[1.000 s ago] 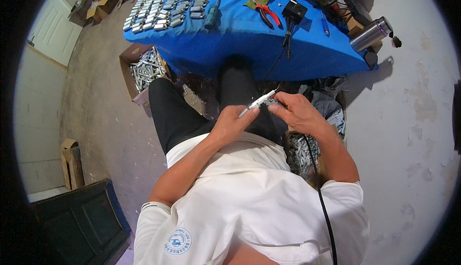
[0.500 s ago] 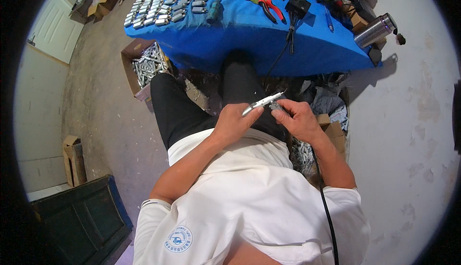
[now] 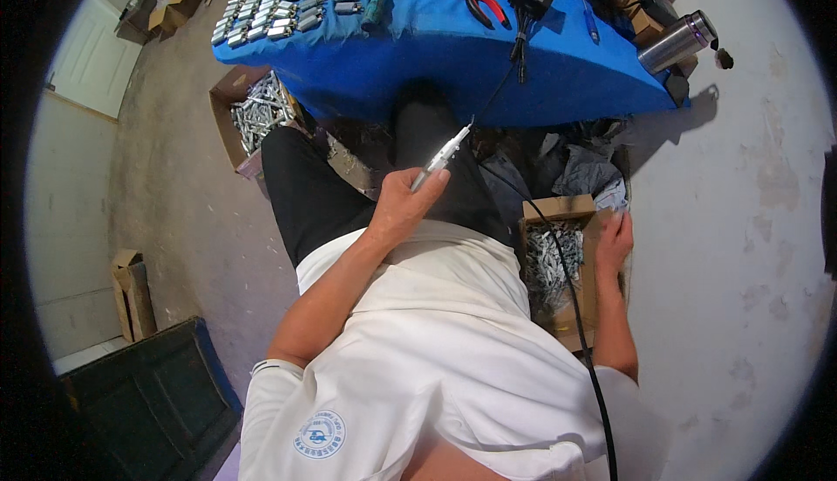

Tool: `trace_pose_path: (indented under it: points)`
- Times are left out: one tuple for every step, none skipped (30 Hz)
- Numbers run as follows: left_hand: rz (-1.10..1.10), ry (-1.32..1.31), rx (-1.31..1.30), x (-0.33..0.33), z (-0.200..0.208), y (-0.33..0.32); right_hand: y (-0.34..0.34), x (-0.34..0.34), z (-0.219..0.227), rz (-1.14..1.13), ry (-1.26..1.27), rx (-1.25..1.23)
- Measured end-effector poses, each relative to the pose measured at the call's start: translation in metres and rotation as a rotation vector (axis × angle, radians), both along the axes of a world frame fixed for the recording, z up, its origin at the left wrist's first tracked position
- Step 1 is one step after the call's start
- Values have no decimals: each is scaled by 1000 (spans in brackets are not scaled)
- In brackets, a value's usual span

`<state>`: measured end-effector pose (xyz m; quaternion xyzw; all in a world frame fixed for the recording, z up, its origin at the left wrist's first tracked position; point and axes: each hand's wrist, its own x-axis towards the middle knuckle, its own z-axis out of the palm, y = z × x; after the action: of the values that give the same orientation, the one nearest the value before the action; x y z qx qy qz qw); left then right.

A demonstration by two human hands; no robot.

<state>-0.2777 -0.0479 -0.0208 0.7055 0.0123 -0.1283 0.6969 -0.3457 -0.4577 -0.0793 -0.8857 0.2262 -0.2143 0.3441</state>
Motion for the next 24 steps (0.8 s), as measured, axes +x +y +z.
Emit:
trace_pose_path:
  points:
    - [-10,-19,31,0,0,-1,-26,-21,-29,-89,113,-246]
    - [-19,-37,67,-2,-1,-2,-43,-40,-51,-175,227,-489]
    - [-31,-31,83,-3,1,-3,-51,-53,-61,-205,263,-515]
    - [-42,-26,101,-3,6,-5,-55,-61,-67,-233,297,-539]
    - [-52,-21,119,-4,8,-7,-60,-63,-74,-260,331,-563]
    - [-47,-12,138,-5,5,-8,-46,-53,-63,-138,293,-367]
    - [-78,-22,190,-6,6,-8,-17,-28,-32,-25,248,-170]
    - [-117,-39,239,-6,11,-9,12,-4,-1,77,196,25]
    - [-154,-57,288,-5,15,-10,38,16,20,236,173,204]
    - [-167,-97,303,-5,12,-11,66,33,41,393,146,384]
    - [-168,-117,331,-5,11,-12,98,46,71,490,223,521]
    - [-175,-139,358,-5,11,-12,126,57,97,582,297,657]
    - [-181,-161,384,-5,12,-12,142,67,110,663,415,783]
    - [-183,-215,402,-5,14,-12,155,75,115,744,535,906]
    - [-188,-269,418,-6,16,-12,168,80,115,780,548,922]
    - [-187,-318,436,-7,17,-12,180,84,112,821,566,939]
    - [-214,-306,433,-7,18,-11,189,86,109,860,583,956]
    - [-234,-290,428,-8,19,-11,195,88,106,883,541,954]
    - [-257,-275,423,-8,20,-11,200,89,102,905,498,953]
    - [-256,-209,340,-9,20,-10,202,89,99,925,453,951]
    - [-254,-144,256,-10,20,-9,203,89,98,938,437,998]
    - [-252,-79,172,-10,21,-9,203,89,97,949,421,1045]
    - [-260,-49,156,-10,22,-8,203,88,96,959,403,1091]
    - [-269,-20,138,-9,25,-7,203,88,94,946,416,1117]
